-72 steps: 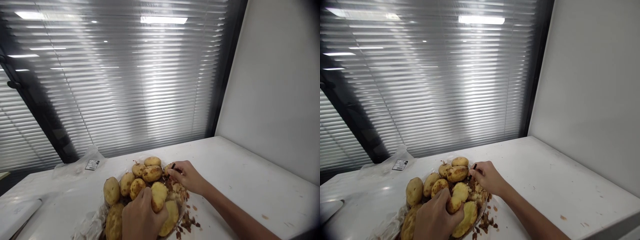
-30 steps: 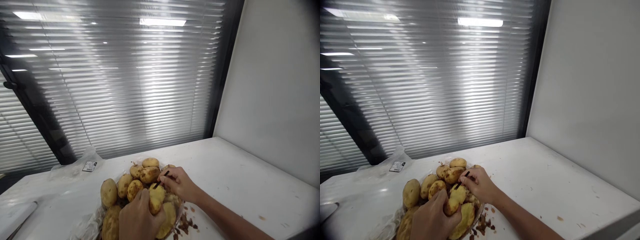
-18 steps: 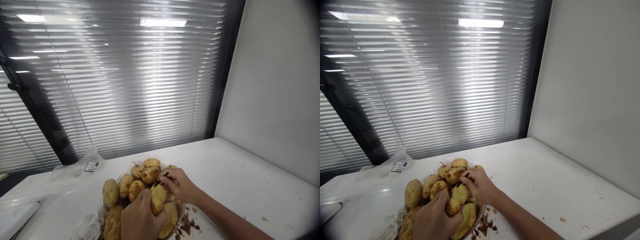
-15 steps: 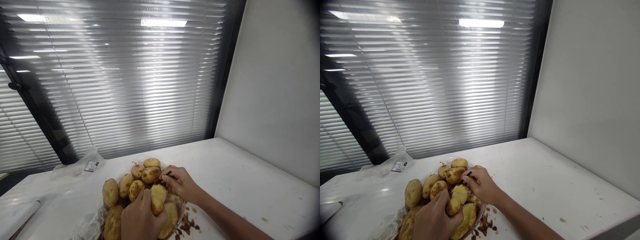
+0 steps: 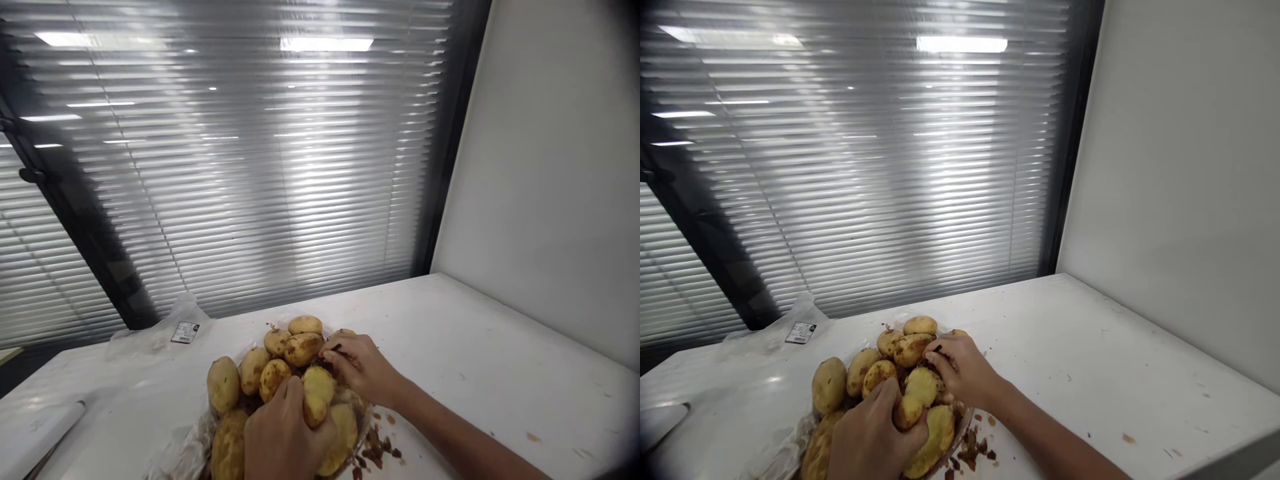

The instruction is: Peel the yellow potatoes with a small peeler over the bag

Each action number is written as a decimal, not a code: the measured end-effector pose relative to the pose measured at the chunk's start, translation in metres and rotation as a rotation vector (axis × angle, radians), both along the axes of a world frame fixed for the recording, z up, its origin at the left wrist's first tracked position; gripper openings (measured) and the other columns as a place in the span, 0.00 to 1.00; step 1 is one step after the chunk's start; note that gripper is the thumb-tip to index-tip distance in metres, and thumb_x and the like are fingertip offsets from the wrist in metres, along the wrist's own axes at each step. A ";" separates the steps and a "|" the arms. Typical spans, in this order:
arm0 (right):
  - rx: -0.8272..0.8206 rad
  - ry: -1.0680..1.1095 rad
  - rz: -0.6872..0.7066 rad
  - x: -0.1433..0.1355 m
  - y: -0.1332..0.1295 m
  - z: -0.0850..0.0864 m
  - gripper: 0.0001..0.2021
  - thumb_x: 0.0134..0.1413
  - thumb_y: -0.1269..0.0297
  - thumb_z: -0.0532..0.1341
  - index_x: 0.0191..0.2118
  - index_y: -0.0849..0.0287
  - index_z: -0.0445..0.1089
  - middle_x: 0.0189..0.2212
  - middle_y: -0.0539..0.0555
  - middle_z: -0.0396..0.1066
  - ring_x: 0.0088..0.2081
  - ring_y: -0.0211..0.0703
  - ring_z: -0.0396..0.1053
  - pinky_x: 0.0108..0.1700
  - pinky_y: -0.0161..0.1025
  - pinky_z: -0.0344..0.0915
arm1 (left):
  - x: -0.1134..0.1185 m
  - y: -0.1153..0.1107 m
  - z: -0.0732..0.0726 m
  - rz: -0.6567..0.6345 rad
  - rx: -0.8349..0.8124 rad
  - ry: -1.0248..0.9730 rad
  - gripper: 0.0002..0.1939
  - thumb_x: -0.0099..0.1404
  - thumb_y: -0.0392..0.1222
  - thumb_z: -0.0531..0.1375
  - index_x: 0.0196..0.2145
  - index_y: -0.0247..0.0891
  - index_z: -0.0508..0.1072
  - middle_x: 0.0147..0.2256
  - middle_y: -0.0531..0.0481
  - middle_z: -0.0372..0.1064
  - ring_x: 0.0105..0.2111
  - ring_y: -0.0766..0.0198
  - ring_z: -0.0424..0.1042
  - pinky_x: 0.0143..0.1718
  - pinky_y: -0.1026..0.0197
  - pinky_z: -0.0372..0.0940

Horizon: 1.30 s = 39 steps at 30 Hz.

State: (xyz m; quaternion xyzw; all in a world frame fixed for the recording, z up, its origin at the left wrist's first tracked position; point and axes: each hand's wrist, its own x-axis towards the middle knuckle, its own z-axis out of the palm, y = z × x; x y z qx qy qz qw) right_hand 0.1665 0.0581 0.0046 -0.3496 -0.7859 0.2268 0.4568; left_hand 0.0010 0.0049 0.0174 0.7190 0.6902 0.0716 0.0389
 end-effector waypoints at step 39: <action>-0.015 0.058 -0.036 -0.009 0.001 -0.006 0.10 0.60 0.64 0.56 0.35 0.57 0.75 0.33 0.53 0.77 0.37 0.42 0.73 0.40 0.38 0.67 | 0.002 0.000 0.002 0.016 0.052 0.009 0.04 0.58 0.43 0.54 0.30 0.41 0.65 0.32 0.50 0.73 0.35 0.54 0.74 0.31 0.58 0.58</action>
